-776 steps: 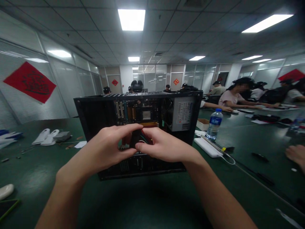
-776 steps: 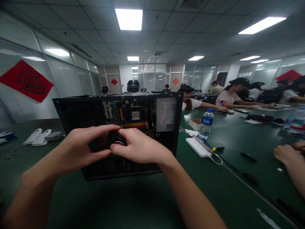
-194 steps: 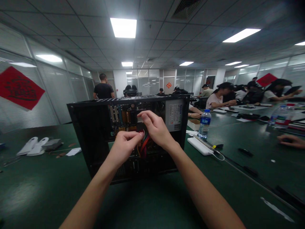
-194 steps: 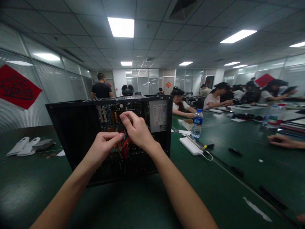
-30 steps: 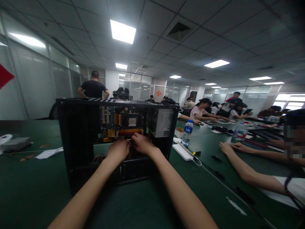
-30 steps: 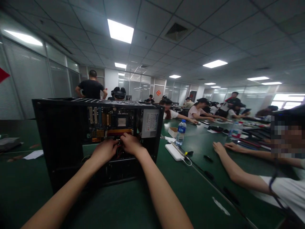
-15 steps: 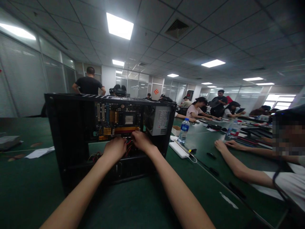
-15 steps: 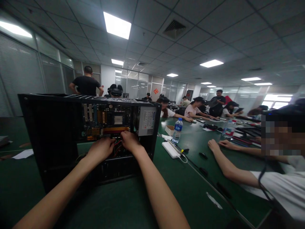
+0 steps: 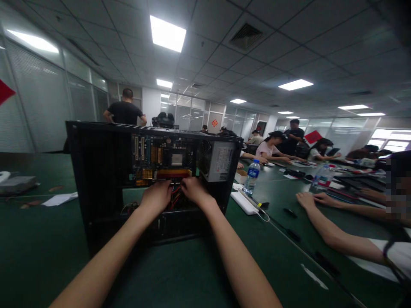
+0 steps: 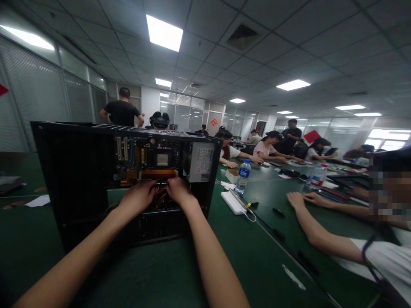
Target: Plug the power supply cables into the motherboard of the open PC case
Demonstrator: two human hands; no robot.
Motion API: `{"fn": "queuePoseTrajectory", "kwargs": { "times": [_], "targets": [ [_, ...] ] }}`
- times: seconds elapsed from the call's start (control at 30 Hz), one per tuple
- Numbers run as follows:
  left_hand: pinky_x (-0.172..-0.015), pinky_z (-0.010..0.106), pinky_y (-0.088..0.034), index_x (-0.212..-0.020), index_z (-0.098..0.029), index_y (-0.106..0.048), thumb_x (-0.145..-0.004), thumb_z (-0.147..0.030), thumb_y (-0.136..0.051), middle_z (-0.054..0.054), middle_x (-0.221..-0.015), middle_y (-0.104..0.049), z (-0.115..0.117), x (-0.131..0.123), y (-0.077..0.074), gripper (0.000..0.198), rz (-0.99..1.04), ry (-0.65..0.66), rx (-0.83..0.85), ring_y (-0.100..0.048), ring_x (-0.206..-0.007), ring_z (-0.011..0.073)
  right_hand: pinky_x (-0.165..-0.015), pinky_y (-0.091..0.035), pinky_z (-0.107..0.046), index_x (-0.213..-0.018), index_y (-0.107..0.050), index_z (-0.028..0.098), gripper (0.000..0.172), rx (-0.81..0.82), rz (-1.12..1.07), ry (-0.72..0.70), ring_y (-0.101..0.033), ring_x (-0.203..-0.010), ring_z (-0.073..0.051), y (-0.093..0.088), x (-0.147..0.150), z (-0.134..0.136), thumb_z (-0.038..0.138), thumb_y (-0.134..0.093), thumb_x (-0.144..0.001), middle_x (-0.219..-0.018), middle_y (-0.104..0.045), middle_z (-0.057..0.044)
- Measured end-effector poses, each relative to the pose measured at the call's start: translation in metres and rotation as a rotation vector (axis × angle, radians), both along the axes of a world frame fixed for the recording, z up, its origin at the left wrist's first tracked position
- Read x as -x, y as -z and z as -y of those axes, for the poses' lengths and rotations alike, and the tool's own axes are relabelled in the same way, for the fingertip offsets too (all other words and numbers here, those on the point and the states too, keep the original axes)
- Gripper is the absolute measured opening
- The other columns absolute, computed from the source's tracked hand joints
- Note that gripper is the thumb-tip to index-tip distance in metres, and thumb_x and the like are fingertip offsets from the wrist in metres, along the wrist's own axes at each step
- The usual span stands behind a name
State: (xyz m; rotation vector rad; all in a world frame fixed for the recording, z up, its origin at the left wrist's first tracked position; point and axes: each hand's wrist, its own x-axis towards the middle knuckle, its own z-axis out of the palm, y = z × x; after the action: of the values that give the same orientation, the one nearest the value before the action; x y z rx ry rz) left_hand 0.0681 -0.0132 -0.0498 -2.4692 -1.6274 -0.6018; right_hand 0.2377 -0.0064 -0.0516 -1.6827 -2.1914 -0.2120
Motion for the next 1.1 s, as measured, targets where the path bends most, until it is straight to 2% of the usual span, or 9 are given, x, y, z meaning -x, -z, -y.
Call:
{"fn": "queuePoseTrajectory", "kwargs": {
  "times": [0.27,0.47,0.83,1.1],
  "targets": [
    [-0.081,0.037,-0.052,-0.106,-0.022,-0.075,-0.096,-0.024,-0.042,0.012,-0.107,-0.074,-0.011,0.000,-0.005,0.035,-0.069,0.002,0.014,-0.069,-0.101,0.0299,-0.079,-0.049,-0.029,-0.104,-0.073,0.015,0.026,-0.006,0.025,0.001,-0.070,-0.099,-0.025,0.001,-0.001,0.004,0.022,-0.050,-0.096,-0.106,-0.074,-0.013],
    [-0.080,0.040,-0.053,-0.109,-0.022,-0.076,-0.094,-0.026,-0.046,0.014,-0.107,-0.075,-0.017,-0.004,-0.012,0.034,-0.101,-0.035,0.019,-0.070,-0.100,0.0333,-0.076,-0.049,-0.028,-0.103,-0.073,0.015,0.027,0.004,0.045,0.004,-0.071,-0.097,-0.026,0.000,0.000,0.002,0.021,-0.047,-0.096,-0.104,-0.074,-0.014],
    [-0.077,0.039,-0.054,-0.101,-0.026,-0.079,-0.090,-0.029,-0.049,0.011,-0.101,-0.077,-0.025,-0.003,-0.011,0.032,-0.054,-0.058,0.050,-0.072,-0.096,0.0325,-0.078,-0.049,-0.029,-0.105,-0.072,0.015,0.028,0.043,0.066,0.042,-0.070,-0.097,-0.026,-0.006,0.003,0.006,0.022,-0.047,-0.097,-0.107,-0.073,-0.016],
    [-0.080,0.038,-0.054,-0.104,-0.023,-0.077,-0.093,-0.028,-0.046,0.013,-0.101,-0.077,-0.016,-0.005,-0.011,0.034,-0.083,-0.077,0.011,-0.072,-0.098,0.0318,-0.077,-0.048,-0.027,-0.105,-0.073,0.015,0.028,0.018,0.045,0.045,-0.070,-0.098,-0.024,-0.006,0.003,0.007,0.021,-0.047,-0.096,-0.106,-0.074,-0.014]
  ]
}}
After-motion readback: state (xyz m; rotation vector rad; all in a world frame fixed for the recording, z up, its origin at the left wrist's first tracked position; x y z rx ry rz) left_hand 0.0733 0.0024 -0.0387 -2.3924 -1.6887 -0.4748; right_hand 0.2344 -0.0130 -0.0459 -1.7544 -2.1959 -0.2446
